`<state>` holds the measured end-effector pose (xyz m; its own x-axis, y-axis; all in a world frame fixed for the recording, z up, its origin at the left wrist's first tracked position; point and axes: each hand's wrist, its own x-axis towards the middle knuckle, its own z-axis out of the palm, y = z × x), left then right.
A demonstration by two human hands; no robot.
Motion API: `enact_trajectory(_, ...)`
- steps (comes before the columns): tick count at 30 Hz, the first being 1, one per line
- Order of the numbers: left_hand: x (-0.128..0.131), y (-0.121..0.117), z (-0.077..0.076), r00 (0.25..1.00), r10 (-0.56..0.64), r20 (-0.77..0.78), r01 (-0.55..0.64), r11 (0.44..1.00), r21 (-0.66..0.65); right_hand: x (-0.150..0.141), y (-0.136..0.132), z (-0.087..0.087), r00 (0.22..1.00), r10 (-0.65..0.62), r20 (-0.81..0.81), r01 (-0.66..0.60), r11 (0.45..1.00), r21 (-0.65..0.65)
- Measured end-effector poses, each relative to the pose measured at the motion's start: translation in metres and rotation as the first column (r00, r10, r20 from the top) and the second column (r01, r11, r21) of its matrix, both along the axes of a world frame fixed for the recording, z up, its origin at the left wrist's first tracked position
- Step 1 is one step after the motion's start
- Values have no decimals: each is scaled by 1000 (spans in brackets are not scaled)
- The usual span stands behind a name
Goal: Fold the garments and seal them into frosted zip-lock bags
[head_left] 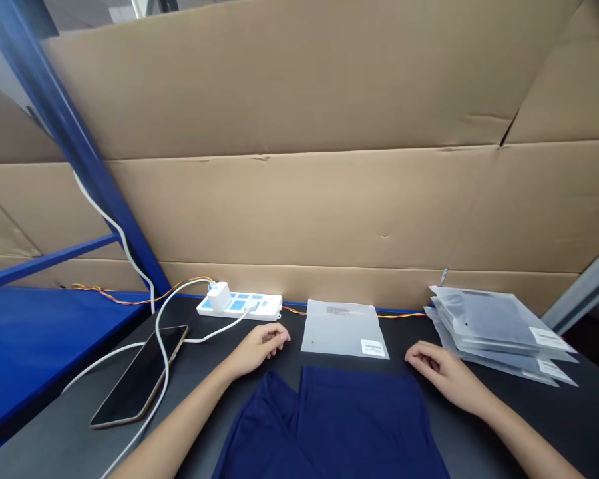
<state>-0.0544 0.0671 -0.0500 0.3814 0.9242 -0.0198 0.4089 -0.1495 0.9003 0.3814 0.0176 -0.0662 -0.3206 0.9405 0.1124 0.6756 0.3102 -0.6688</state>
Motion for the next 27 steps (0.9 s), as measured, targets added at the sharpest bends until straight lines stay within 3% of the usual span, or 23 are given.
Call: enact_trajectory(27, 4, -4, 5, 996, -43, -73, 46, 998, 33, -3, -4, 6, 999, 11, 47, -12, 999, 29)
